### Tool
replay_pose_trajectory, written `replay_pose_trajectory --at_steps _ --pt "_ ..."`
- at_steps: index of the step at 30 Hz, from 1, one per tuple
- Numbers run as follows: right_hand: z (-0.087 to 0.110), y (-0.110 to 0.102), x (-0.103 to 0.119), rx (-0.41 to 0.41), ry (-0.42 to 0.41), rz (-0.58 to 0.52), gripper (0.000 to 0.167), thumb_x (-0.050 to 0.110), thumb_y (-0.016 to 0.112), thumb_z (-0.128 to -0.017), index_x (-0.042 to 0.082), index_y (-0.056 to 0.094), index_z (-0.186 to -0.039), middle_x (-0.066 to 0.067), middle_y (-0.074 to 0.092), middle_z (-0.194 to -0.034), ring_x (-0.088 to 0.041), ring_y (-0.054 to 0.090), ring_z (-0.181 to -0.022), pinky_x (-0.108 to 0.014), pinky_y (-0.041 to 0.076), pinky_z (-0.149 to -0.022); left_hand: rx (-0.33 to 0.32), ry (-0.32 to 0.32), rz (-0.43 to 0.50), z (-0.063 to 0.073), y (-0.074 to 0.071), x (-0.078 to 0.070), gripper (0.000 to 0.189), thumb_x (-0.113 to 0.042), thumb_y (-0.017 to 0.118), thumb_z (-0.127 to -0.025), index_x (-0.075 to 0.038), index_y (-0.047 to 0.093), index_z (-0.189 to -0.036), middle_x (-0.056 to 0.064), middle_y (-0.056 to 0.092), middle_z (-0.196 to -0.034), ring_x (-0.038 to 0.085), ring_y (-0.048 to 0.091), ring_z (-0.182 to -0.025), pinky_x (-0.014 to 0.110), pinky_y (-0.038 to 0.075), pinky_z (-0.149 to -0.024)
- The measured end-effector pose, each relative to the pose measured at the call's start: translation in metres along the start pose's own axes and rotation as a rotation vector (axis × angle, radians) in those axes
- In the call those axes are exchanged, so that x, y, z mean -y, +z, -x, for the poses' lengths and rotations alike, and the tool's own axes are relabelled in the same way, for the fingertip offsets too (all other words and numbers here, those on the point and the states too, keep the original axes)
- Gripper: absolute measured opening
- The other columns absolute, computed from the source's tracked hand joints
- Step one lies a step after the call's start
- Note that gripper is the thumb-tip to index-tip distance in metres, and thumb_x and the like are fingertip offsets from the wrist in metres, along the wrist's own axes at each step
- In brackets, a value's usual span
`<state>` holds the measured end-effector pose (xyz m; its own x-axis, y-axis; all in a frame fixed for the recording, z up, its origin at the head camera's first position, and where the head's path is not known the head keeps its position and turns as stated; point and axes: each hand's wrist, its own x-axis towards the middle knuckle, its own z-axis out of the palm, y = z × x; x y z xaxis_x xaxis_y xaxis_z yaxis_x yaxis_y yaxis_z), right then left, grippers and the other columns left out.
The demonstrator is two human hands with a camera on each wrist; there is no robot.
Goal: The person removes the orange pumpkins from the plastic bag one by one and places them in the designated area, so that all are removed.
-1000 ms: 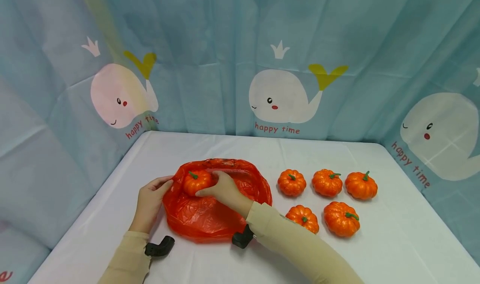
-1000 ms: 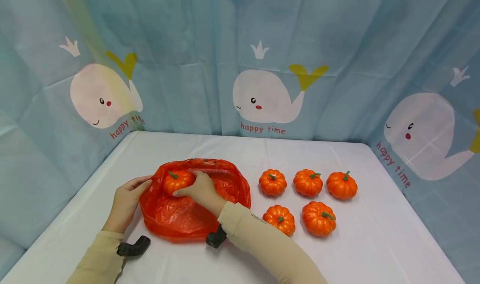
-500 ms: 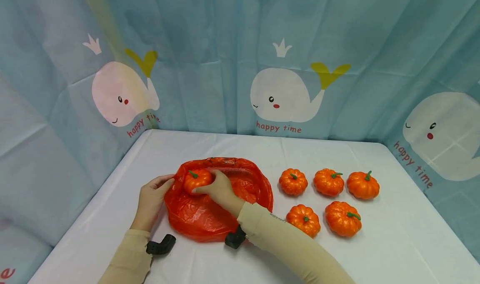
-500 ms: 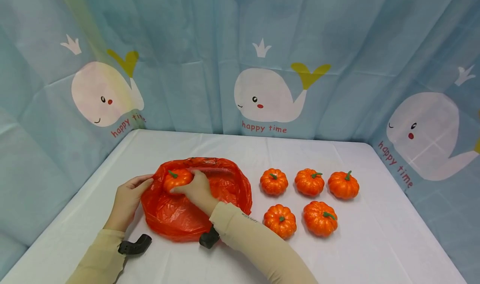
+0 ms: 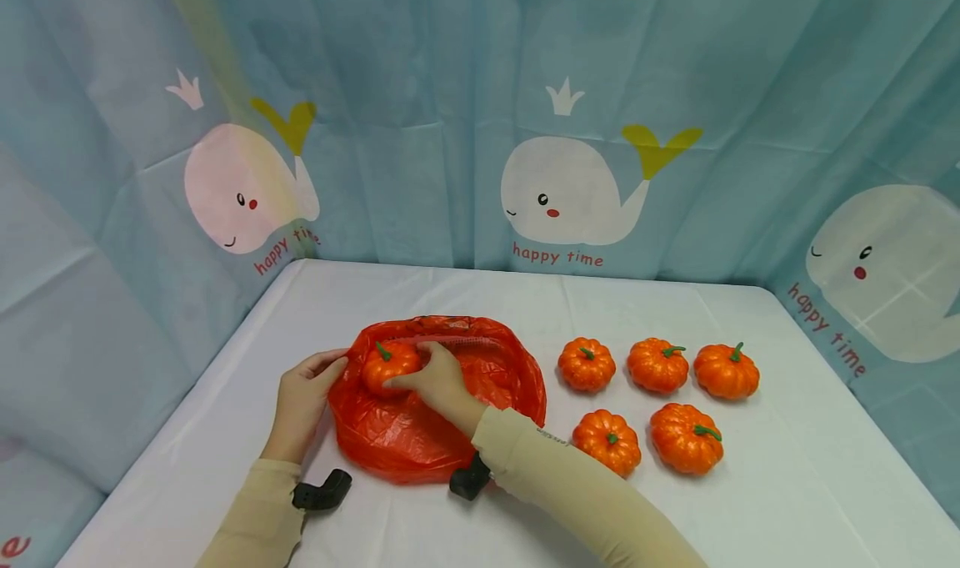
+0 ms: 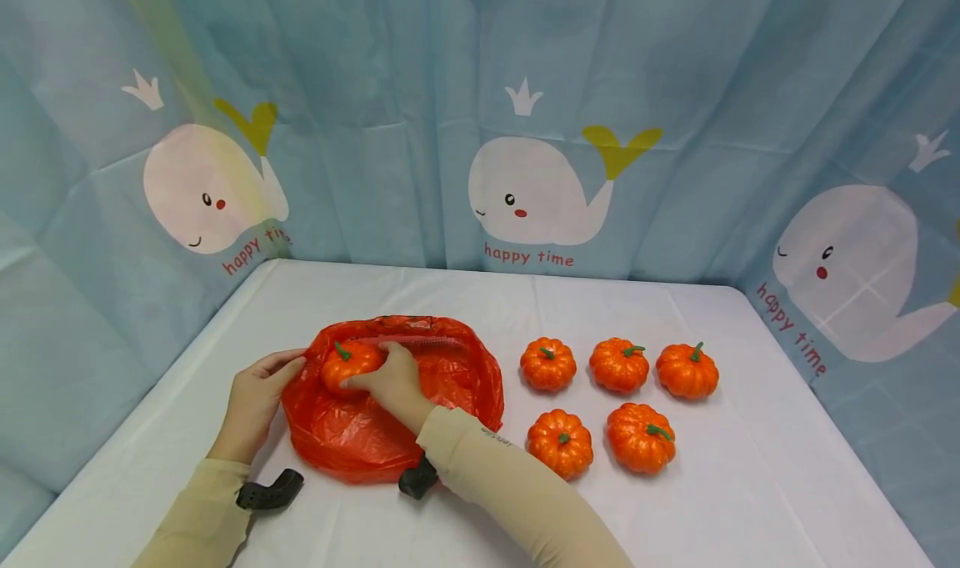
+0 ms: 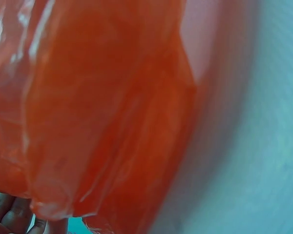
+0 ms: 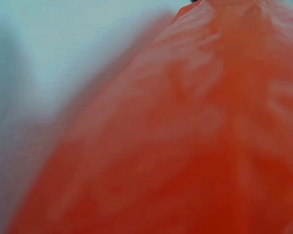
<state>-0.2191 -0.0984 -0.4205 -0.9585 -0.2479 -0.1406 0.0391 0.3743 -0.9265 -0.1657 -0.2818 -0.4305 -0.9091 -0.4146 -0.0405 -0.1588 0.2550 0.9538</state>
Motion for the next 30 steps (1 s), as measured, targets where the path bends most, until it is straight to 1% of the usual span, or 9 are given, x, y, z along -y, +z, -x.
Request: replay_pose_trajectory --at_steps 5,8,12,17,24,27,30 --pt "0.001 -0.001 0.001 0.015 0.002 0.028 0.069 0.022 0.088 -0.075 0.007 0.056 -0.134 -0.010 0.059 -0.134 -0.027 0.057 -0.116 -0.045 0.054 -0.100 0.012 -0.004 -0.013 0.000 0.000 0.000 0.047 -0.039 0.057 -0.100 -0.006 0.063 -0.133 0.008 0.064 -0.130 -0.002 0.053 -0.105 0.003 0.046 -0.084" --pt "0.001 0.000 0.000 0.019 -0.005 0.035 0.068 0.022 0.088 -0.075 0.007 0.056 -0.133 -0.010 0.059 -0.134 -0.027 0.057 -0.117 -0.046 0.054 -0.100 0.012 -0.009 -0.011 0.000 0.000 0.000 0.048 -0.040 0.056 -0.100 -0.006 0.062 -0.133 0.011 0.062 -0.133 0.000 0.052 -0.107 0.003 0.046 -0.083" --pt "0.001 0.001 -0.001 0.030 -0.008 0.049 0.069 0.021 0.087 -0.076 0.008 0.054 -0.135 -0.010 0.057 -0.136 -0.028 0.056 -0.119 -0.047 0.054 -0.100 0.013 -0.013 -0.010 0.000 0.000 0.001 0.048 -0.040 0.056 -0.101 -0.006 0.062 -0.133 0.012 0.061 -0.134 0.001 0.052 -0.108 0.003 0.046 -0.084" --pt "0.000 0.000 -0.001 0.044 -0.003 0.070 0.072 0.021 0.087 -0.076 0.010 0.054 -0.138 -0.010 0.058 -0.137 -0.027 0.056 -0.120 -0.047 0.053 -0.101 0.013 -0.010 -0.008 0.000 0.000 0.000 0.047 -0.040 0.056 -0.100 -0.006 0.062 -0.133 0.010 0.063 -0.132 0.000 0.052 -0.107 0.003 0.046 -0.084" --pt "0.000 -0.002 -0.002 0.040 0.002 0.046 0.070 0.023 0.088 -0.075 0.011 0.056 -0.136 -0.008 0.059 -0.133 -0.026 0.057 -0.117 -0.046 0.054 -0.099 0.016 -0.021 -0.012 -0.001 0.001 -0.001 0.048 -0.040 0.056 -0.100 -0.007 0.061 -0.135 0.009 0.062 -0.134 -0.002 0.052 -0.106 0.002 0.046 -0.083" --pt "0.001 -0.005 -0.003 0.035 0.002 0.030 0.070 0.024 0.089 -0.074 0.011 0.057 -0.134 -0.008 0.060 -0.132 -0.025 0.057 -0.116 -0.045 0.054 -0.098 0.018 -0.014 -0.010 0.000 0.000 0.000 0.049 -0.041 0.057 -0.100 -0.006 0.062 -0.134 0.003 0.065 -0.128 -0.002 0.052 -0.106 0.003 0.046 -0.083" --pt "0.004 -0.010 -0.005 0.042 0.009 0.006 0.069 0.026 0.089 -0.073 0.012 0.058 -0.133 -0.008 0.059 -0.132 -0.025 0.057 -0.115 -0.044 0.055 -0.097 0.014 -0.020 -0.019 0.001 -0.002 0.002 0.049 -0.042 0.056 -0.100 -0.007 0.062 -0.134 -0.001 0.064 -0.124 -0.001 0.051 -0.108 0.002 0.046 -0.083"
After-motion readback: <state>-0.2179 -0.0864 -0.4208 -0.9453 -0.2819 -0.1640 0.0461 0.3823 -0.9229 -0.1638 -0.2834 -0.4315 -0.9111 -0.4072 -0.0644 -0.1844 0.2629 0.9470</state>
